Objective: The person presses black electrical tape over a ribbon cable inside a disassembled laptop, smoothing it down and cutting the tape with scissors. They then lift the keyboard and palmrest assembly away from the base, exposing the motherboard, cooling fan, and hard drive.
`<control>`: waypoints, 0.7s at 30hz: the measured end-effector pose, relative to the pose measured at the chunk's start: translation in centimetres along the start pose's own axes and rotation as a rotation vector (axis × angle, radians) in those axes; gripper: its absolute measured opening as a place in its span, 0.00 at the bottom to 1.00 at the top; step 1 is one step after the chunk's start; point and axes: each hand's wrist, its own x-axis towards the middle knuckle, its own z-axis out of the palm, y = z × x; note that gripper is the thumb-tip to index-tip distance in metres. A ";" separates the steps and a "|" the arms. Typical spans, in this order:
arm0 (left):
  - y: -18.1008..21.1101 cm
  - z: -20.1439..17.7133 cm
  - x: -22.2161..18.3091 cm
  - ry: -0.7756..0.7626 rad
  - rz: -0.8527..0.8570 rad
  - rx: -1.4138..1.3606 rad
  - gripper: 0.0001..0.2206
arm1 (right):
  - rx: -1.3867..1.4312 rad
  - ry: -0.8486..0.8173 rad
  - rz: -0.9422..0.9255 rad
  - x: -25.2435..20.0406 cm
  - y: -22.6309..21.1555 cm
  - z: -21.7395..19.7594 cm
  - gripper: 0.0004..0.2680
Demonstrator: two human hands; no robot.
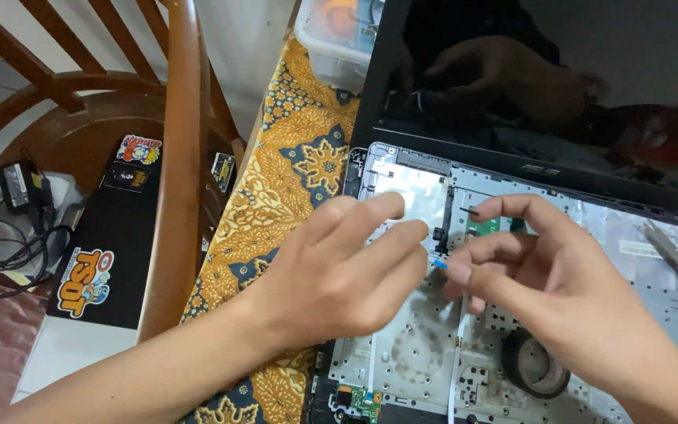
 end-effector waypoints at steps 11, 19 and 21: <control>0.6 -0.7 -0.2 -0.044 0.011 -0.096 0.12 | 0.037 0.039 0.008 -0.1 2.2 0.0 0.18; 0.4 -0.4 -0.2 -0.375 -0.392 -0.632 0.18 | 0.038 0.132 -0.038 -0.5 2.9 -0.1 0.19; 0.3 -0.4 0.2 -0.422 -0.348 -0.568 0.21 | 0.083 0.158 -0.060 -0.5 3.7 -0.3 0.19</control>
